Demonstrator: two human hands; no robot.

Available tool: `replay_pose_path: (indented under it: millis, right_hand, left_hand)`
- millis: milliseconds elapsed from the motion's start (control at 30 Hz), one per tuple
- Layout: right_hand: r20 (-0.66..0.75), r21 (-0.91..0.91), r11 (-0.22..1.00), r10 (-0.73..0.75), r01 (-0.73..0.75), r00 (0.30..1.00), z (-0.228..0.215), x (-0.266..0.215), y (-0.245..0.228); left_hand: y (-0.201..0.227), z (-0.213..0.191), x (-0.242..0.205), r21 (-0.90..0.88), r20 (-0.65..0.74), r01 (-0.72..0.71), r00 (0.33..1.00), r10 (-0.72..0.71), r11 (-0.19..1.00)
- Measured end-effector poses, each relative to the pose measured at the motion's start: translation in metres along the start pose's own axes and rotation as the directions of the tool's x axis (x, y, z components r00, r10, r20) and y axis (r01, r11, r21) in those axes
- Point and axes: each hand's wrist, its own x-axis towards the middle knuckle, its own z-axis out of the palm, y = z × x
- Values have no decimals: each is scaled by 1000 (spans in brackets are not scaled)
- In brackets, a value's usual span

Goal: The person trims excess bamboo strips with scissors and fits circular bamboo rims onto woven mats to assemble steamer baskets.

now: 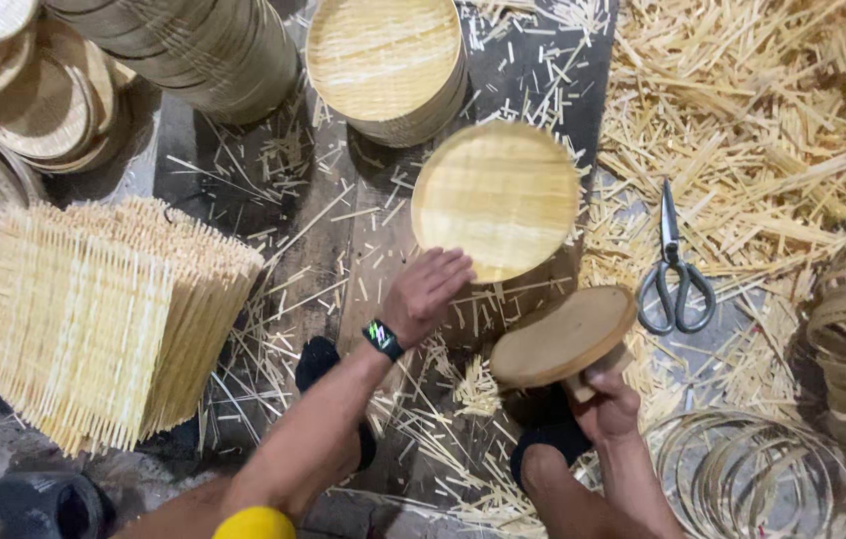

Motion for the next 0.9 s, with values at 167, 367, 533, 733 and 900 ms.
replay_pose_path:
  millis: [167, 367, 533, 733, 900]
  right_hand:
    - [-38, -60, 997, 39, -41, 999, -27, -3, 9]
    - [137, 123, 992, -2, -15, 991, -100, -8, 33]
    - [-114, -102, 982, 144, -156, 983, -79, -10, 18]
    - [-183, -165, 966, 169, -200, 968, -24, -3, 4]
    - [-105, -80, 984, 150, -159, 983, -3, 29, 10]
  left_hand:
    - [-77, -30, 95, 326, 239, 209, 925, -294, 922]
    - [-153, -38, 124, 327, -187, 227, 967, -172, 918]
    - [-166, -23, 118, 302, -116, 253, 967, -228, 919]
    - [-160, -33, 118, 314, -80, 275, 961, -263, 909]
    - [-167, -29, 117, 302, 6, 322, 941, -339, 898]
